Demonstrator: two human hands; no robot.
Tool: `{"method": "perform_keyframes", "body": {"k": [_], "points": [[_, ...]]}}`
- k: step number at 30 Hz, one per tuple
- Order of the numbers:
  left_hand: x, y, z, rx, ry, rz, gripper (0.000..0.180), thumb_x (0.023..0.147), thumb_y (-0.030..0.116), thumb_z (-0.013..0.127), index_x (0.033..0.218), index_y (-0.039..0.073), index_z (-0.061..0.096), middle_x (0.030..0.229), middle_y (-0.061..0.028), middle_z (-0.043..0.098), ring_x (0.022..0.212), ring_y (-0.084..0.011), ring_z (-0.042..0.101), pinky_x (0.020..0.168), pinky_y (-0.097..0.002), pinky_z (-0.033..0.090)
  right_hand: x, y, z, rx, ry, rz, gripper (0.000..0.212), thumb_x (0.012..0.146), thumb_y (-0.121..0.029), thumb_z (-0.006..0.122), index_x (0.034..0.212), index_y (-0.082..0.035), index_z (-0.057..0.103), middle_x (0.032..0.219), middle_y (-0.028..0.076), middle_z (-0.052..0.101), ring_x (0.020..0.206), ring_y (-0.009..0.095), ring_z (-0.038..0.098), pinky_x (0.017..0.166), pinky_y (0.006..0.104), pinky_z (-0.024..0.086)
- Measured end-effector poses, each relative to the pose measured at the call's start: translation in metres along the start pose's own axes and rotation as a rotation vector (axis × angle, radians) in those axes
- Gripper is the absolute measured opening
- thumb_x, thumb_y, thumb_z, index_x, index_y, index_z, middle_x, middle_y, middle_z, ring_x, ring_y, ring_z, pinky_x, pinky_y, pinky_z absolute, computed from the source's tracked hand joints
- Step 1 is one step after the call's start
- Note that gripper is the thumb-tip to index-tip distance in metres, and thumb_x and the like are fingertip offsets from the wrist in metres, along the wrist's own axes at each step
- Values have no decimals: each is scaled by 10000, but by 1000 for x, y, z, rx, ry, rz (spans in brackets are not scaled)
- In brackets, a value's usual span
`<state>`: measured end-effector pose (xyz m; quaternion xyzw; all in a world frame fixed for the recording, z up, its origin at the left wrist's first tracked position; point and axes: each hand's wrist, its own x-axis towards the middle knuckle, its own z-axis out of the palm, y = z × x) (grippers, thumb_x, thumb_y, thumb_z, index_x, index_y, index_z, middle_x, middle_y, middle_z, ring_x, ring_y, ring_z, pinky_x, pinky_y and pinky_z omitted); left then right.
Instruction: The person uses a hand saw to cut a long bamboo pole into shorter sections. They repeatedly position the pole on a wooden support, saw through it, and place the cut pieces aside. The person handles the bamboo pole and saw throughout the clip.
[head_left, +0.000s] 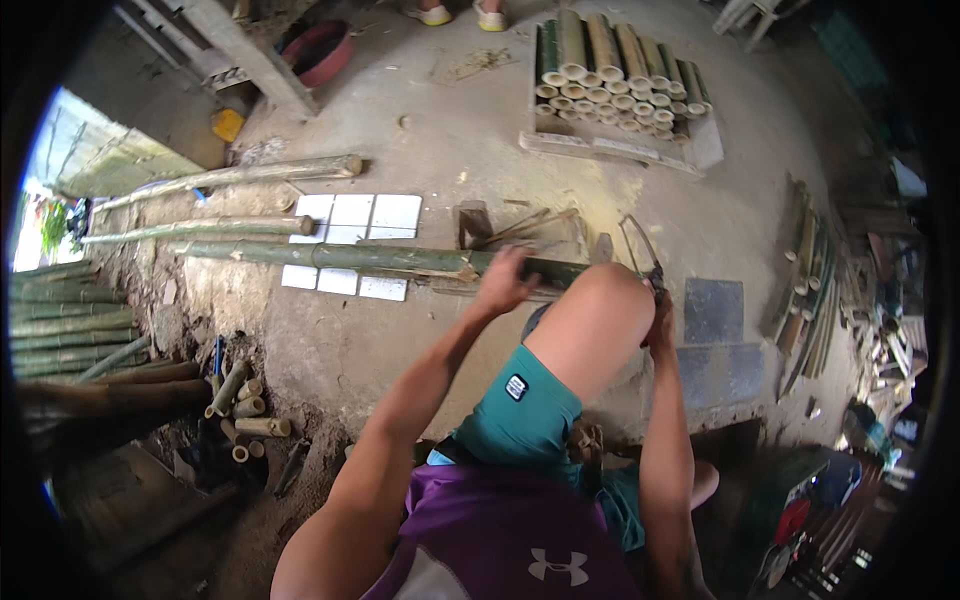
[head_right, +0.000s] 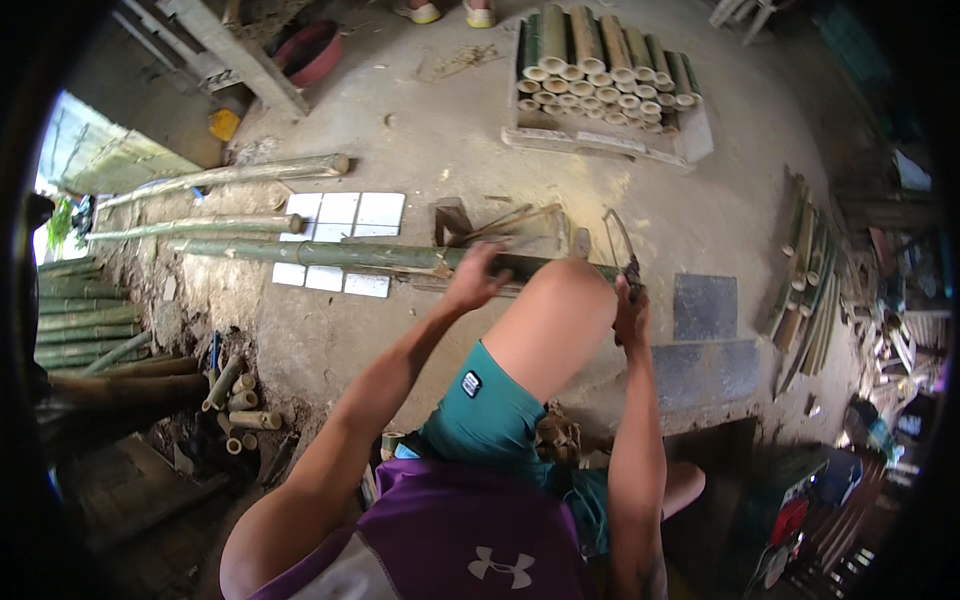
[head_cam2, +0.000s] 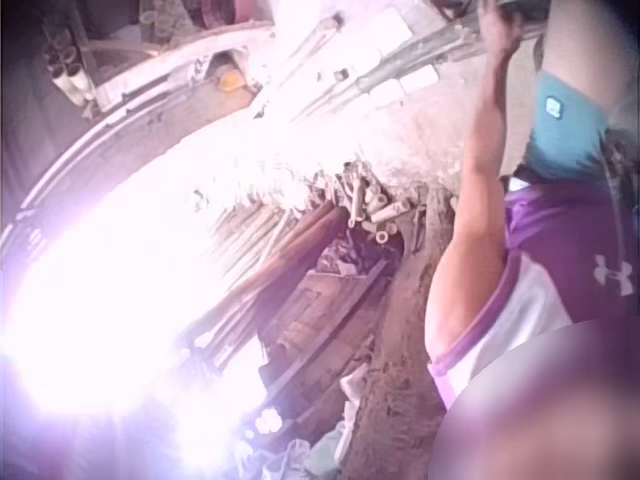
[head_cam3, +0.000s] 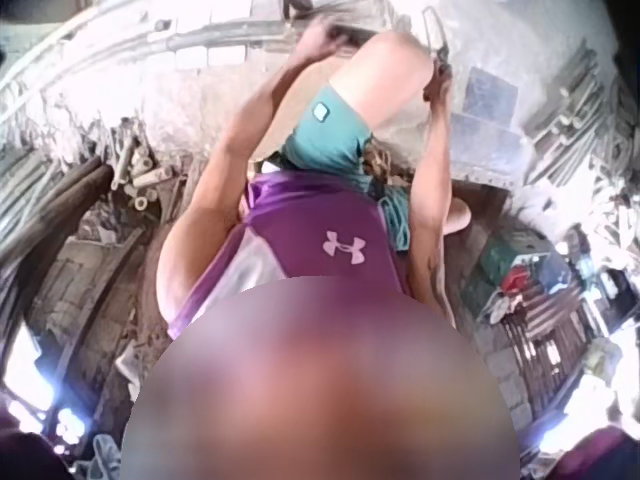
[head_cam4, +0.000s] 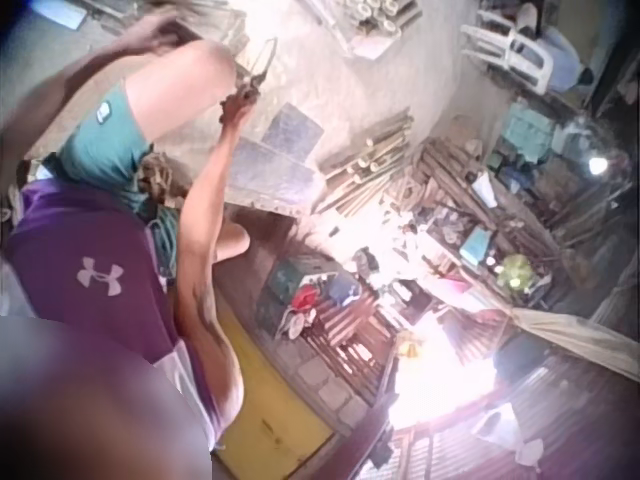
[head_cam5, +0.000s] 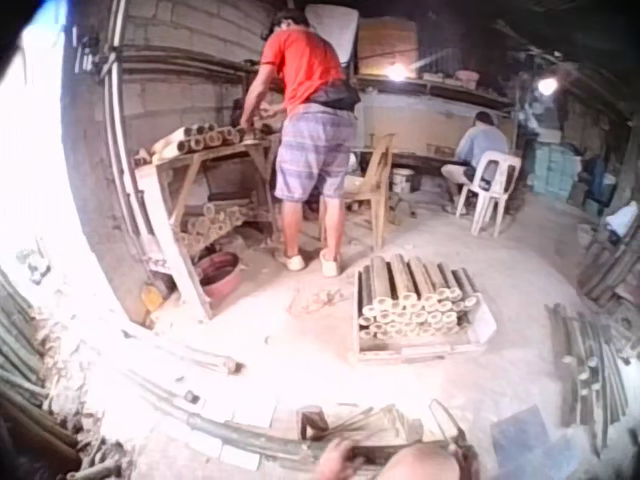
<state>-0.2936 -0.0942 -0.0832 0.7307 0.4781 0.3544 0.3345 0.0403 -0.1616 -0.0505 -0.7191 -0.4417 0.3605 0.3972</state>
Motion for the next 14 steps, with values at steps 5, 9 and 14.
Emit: {"method": "perform_keyframes", "body": {"k": [5, 9, 14], "points": [[-70, -40, -49, 62, 166, -276, 326, 824, 83, 738, 1138, 31, 665, 1110, -181, 672, 1073, -371, 622, 965, -456, 485, -7, -10, 4, -6, 76, 99, 548, 945, -573, 663, 907, -40, 539, 622, 60, 547, 532, 163, 566, 475, 371, 508], [-67, -46, -66, 251, 134, -115, 315, 811, 24, 711, 1120, 77, 674, 1086, -133, 684, 1068, -351, 632, 933, -433, 498, -9, -22, -5, -134, -26, 170, 614, 943, -607, 637, 952, 4, 569, 682, 123, 624, 593, 235, 644, 529, 415, 504], [-14, 1, -40, 420, -102, 167, 505, 855, 168, 738, 1316, 42, 577, 1265, -214, 584, 1229, -431, 515, 1022, -489, 439, -14, -32, -18, -175, -124, 194, 723, 973, -667, 544, 1014, 54, 579, 794, 231, 640, 706, 318, 619, 668, 459, 491]]}}
